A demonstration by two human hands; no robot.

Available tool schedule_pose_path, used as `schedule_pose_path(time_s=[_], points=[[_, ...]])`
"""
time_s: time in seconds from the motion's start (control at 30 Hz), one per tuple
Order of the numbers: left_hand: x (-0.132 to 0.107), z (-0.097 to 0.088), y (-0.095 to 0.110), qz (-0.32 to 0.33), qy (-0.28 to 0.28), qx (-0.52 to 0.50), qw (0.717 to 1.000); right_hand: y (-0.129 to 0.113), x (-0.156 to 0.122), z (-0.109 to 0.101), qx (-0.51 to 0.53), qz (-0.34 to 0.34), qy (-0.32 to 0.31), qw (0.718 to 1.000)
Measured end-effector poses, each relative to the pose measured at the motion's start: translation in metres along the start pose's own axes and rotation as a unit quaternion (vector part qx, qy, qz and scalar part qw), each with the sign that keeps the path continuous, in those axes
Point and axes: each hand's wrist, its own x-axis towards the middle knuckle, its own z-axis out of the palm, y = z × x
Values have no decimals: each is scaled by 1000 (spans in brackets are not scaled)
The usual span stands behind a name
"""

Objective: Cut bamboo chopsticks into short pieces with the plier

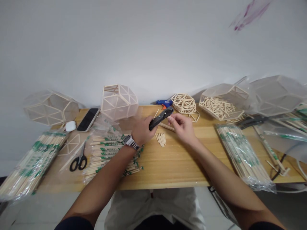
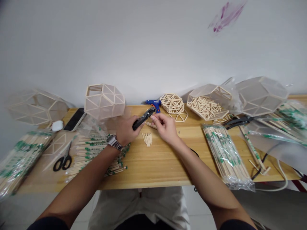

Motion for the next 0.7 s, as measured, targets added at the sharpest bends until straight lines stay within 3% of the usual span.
schedule_pose_path(time_s=[0.33, 0.7], points=[[0, 0, -7, 58, 20, -46, 997, -10, 2, -6, 41, 4, -71, 997], [1, 0, -3, 14, -5, -17, 1000, -4, 2, -3, 51, 28, -52, 997]])
